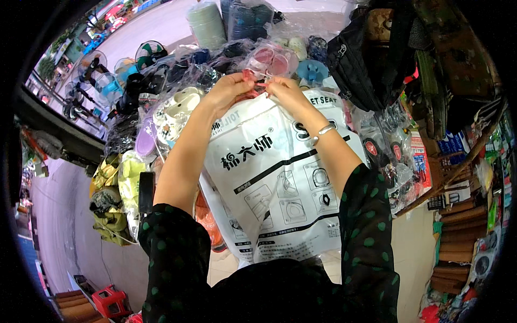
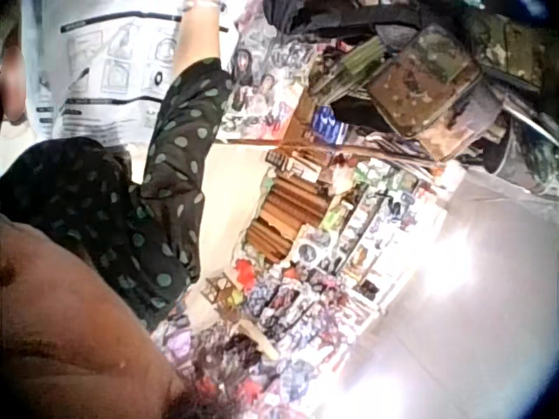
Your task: The person assembles a set of plastic cups by threading a white string through them. They handle red and blue cups, pulling the string through each one to create a hanging display. The person then uses a wooden stick to hang the assembled cups and briefly handles a packaged toilet seat.
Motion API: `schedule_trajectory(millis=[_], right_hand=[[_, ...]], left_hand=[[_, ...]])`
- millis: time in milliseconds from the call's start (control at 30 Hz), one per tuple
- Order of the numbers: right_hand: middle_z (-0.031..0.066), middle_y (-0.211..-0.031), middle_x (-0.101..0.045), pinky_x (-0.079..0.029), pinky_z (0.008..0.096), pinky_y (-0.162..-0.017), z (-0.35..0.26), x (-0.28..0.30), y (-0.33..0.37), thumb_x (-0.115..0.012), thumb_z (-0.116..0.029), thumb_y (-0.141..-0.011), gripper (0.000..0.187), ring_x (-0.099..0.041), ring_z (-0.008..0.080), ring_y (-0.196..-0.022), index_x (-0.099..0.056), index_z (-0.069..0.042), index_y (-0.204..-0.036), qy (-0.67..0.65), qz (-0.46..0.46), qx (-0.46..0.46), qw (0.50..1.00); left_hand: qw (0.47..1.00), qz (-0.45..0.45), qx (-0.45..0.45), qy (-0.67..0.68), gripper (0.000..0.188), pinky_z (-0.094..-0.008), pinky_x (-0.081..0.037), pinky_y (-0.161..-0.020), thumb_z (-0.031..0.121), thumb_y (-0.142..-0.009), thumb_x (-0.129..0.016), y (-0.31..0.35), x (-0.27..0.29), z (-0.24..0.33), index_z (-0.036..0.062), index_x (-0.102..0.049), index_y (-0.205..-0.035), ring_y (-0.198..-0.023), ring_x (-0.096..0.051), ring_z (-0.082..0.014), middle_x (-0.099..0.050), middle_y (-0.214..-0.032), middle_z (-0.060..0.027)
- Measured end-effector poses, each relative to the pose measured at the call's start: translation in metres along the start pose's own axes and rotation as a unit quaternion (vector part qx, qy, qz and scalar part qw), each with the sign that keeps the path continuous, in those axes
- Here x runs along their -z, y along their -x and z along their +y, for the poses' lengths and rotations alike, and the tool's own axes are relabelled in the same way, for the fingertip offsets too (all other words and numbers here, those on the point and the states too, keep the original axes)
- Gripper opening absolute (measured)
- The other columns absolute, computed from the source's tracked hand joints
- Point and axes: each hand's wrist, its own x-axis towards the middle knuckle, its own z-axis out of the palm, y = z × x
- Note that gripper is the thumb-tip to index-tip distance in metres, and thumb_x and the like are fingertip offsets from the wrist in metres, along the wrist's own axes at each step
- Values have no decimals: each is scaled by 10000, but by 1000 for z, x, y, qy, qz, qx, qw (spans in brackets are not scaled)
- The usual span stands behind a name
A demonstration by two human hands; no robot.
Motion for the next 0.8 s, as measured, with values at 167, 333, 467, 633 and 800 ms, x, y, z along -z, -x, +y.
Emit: schedule_trajectory(millis=[167,333,467,633,800], right_hand=[[7,-741,-537,-366,204,-679,-10,4,-1,-488,-172,-782,168,-470,86,-726,-566,-32,-732,-63,26,-70,995],[48,-757,-549,-382,247,-763,-11,22,-5,-460,-183,-805,164,-499,151,-749,-537,-43,-771,-216,-6,-27,976],[-12,-597,-422,-396,318,-797,-14,35,-4,-452,-208,-869,175,-458,153,-666,-492,-76,-762,-286,-58,-37,956],[-37,-541,-356,-408,323,-754,-29,32,10,-499,-253,-870,209,-384,118,-580,-497,-83,-749,-351,-21,-30,936],[-25,-532,-341,-407,334,-731,-36,40,27,-546,-269,-843,240,-362,123,-556,-458,-112,-683,-437,73,-17,896]], left_hand=[[992,-39,-38,-111,167,-201,-453,-634,64,-814,-588,-19,1,-5,-12,-596,-962,-709,-559,-83,-610,-830,-41],[976,103,-31,-191,157,-208,-440,-543,82,-841,-534,-30,4,-4,13,-605,-962,-613,-519,-75,-577,-756,-16],[987,133,32,-82,162,-239,-463,-498,121,-884,-445,-32,6,-2,29,-570,-931,-557,-486,-97,-529,-746,-24],[986,124,77,75,173,-271,-443,-493,136,-901,-389,-38,18,2,42,-525,-851,-527,-462,-124,-533,-682,-47],[977,118,86,155,178,-262,-409,-469,138,-907,-373,-50,15,2,61,-515,-831,-519,-460,-121,-536,-656,-43]])
